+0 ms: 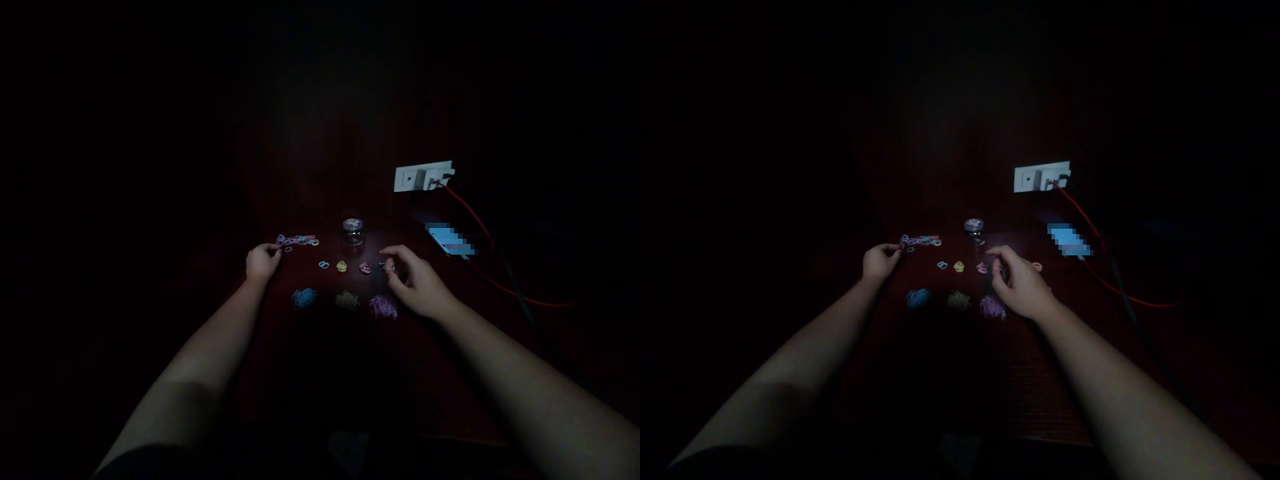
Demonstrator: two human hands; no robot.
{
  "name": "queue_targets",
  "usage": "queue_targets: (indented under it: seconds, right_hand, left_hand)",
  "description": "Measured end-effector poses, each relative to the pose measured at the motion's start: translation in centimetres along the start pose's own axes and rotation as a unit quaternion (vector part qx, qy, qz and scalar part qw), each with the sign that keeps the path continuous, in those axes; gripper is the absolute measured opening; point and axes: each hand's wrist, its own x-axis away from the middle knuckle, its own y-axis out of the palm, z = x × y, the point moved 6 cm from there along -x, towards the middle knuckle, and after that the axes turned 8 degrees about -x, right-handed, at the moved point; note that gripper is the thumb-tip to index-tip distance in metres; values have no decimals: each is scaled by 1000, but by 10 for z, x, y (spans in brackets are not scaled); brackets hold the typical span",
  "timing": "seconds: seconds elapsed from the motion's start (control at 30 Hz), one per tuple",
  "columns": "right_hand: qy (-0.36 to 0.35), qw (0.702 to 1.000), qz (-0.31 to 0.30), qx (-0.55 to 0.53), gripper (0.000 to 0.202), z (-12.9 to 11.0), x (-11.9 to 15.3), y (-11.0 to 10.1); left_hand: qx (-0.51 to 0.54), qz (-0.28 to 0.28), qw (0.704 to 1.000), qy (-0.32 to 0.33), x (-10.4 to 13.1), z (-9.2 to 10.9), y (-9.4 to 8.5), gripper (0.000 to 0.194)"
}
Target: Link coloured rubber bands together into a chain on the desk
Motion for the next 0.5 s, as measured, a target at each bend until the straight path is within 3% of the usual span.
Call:
queue_targets:
  seconds: [0.07, 0.17, 0.33, 0.4, 0.5]
  right_hand:
    - [-1, 1000, 3, -4, 33, 1, 0, 2]
    - [4, 1000, 7, -5, 29, 0, -1, 3]
    - [-5, 999, 17, -37, 34, -4, -2, 4]
    - [-13, 998, 27, -51, 35, -3, -2, 3]
    - [-14, 997, 44, -67, 34, 0, -2, 2]
  left_hand:
    - [91, 41, 995, 26, 17, 24, -15, 22]
    - [227, 66, 967, 99, 46, 81, -31, 17]
    - [368, 23, 911, 182, 97, 175, -39, 22]
    - [385, 13, 902, 196, 112, 195, -40, 24]
    - [353, -5, 909, 221, 124, 205, -42, 23]
